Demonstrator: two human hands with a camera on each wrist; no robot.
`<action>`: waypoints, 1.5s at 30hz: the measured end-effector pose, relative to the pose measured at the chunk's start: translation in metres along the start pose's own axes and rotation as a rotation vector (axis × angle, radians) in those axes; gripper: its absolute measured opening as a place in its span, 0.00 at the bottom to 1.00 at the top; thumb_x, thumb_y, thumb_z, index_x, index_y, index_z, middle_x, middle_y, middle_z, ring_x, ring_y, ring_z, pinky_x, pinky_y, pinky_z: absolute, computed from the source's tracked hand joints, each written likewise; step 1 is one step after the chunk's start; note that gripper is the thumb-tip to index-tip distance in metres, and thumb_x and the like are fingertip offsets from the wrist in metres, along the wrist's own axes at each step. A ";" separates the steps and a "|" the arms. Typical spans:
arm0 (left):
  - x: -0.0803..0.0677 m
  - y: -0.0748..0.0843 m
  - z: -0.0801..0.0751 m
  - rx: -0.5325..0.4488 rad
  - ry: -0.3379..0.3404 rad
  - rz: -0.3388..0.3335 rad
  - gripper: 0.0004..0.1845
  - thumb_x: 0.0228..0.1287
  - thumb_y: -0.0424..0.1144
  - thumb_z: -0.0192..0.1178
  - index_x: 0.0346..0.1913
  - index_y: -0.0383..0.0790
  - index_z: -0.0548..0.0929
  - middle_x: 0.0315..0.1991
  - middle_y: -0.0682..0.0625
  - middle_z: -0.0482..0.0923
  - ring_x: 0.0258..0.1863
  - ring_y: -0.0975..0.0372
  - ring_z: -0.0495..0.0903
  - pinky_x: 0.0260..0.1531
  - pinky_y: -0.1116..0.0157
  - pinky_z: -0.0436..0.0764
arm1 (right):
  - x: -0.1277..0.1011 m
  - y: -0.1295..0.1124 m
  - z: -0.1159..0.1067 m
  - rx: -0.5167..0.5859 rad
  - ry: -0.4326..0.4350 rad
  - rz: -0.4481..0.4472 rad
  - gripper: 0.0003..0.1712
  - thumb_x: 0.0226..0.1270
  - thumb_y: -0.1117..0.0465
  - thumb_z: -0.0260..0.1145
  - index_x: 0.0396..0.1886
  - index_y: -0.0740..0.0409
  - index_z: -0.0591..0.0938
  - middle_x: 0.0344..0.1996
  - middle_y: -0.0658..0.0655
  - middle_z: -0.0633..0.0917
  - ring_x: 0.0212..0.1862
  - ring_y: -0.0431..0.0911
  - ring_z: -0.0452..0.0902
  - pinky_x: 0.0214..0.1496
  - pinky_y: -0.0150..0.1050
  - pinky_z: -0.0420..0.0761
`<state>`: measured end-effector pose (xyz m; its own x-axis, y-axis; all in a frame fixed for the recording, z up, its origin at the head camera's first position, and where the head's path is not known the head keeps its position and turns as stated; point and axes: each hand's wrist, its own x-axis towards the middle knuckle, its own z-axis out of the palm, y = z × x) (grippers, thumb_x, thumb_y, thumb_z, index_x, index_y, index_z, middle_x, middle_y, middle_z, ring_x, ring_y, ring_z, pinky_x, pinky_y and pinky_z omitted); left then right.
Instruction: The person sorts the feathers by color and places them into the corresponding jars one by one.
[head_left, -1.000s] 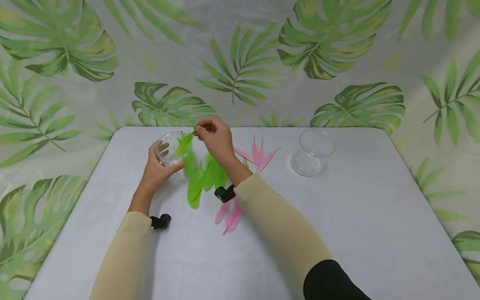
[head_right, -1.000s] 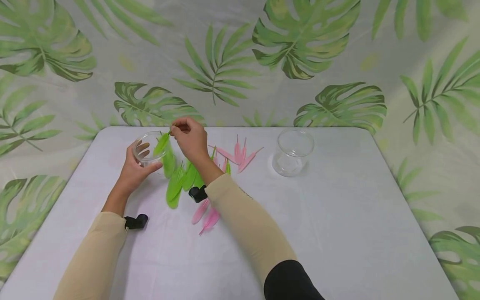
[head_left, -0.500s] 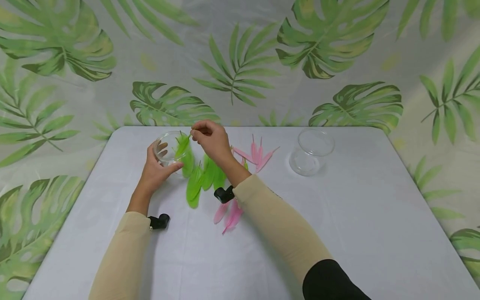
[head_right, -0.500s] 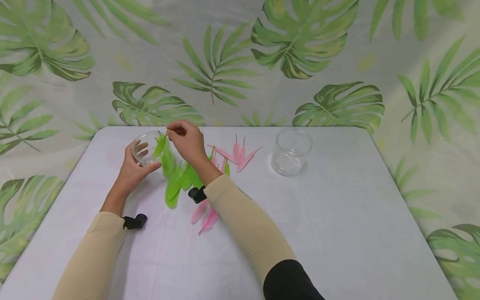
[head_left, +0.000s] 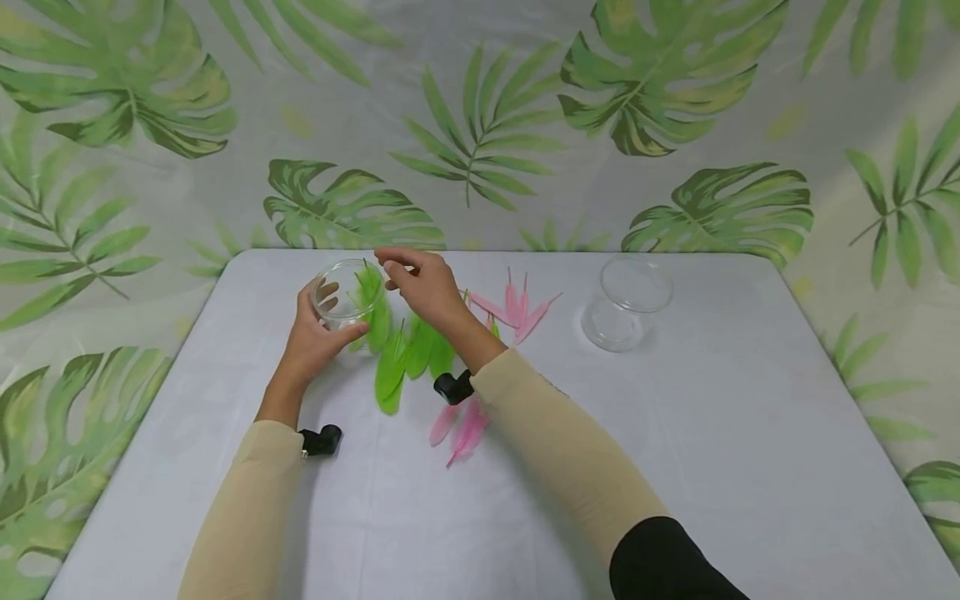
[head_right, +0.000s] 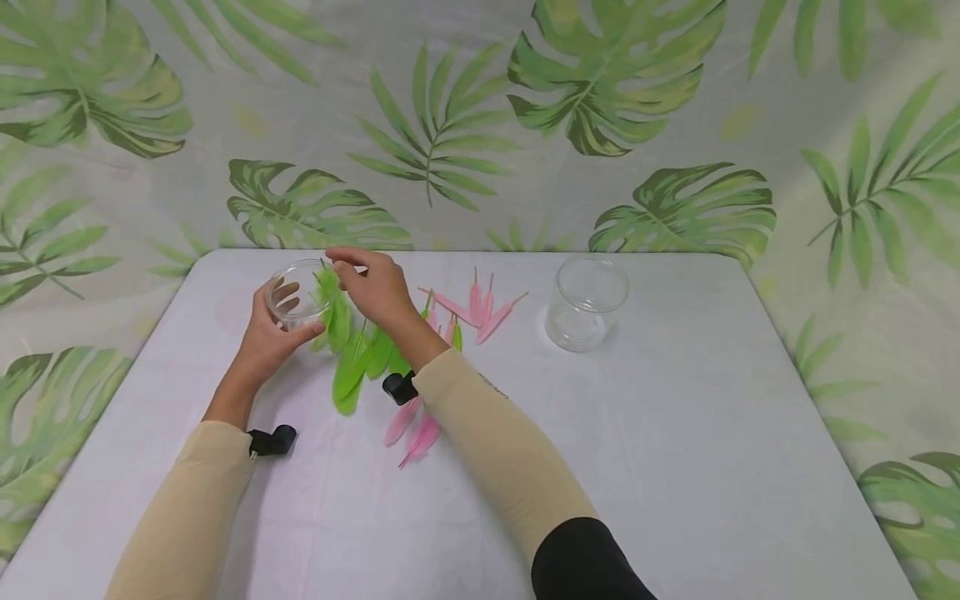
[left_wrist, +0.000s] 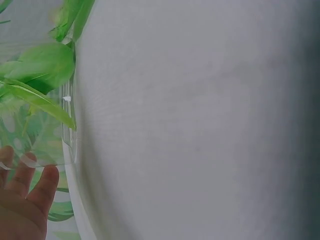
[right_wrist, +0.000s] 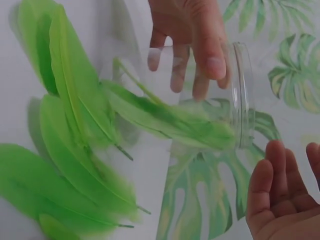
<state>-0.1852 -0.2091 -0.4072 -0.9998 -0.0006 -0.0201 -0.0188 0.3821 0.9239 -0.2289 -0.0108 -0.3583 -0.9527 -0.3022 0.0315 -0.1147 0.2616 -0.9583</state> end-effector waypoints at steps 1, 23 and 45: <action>0.000 0.000 0.000 0.000 0.001 0.000 0.56 0.58 0.37 0.70 0.78 0.39 0.40 0.78 0.37 0.51 0.78 0.42 0.52 0.74 0.40 0.56 | 0.000 0.001 -0.002 0.001 0.003 0.004 0.18 0.78 0.53 0.56 0.63 0.43 0.80 0.61 0.46 0.82 0.48 0.43 0.85 0.54 0.39 0.82; 0.016 -0.037 0.001 0.017 0.016 0.008 0.58 0.56 0.42 0.73 0.79 0.49 0.40 0.79 0.46 0.52 0.78 0.48 0.53 0.74 0.42 0.58 | -0.005 0.058 -0.024 -0.086 0.014 0.138 0.13 0.75 0.60 0.59 0.54 0.54 0.82 0.53 0.56 0.83 0.52 0.53 0.82 0.52 0.42 0.82; 0.017 -0.035 0.000 -0.007 0.026 0.006 0.58 0.56 0.41 0.73 0.79 0.50 0.40 0.79 0.46 0.52 0.78 0.48 0.53 0.74 0.43 0.57 | 0.003 0.084 0.027 -0.605 -0.026 0.129 0.20 0.74 0.55 0.57 0.60 0.54 0.82 0.54 0.59 0.82 0.50 0.49 0.80 0.49 0.40 0.80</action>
<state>-0.2019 -0.2226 -0.4403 -0.9997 -0.0224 -0.0049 -0.0129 0.3757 0.9267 -0.2336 -0.0148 -0.4469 -0.9631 -0.2541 -0.0884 -0.1455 0.7684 -0.6232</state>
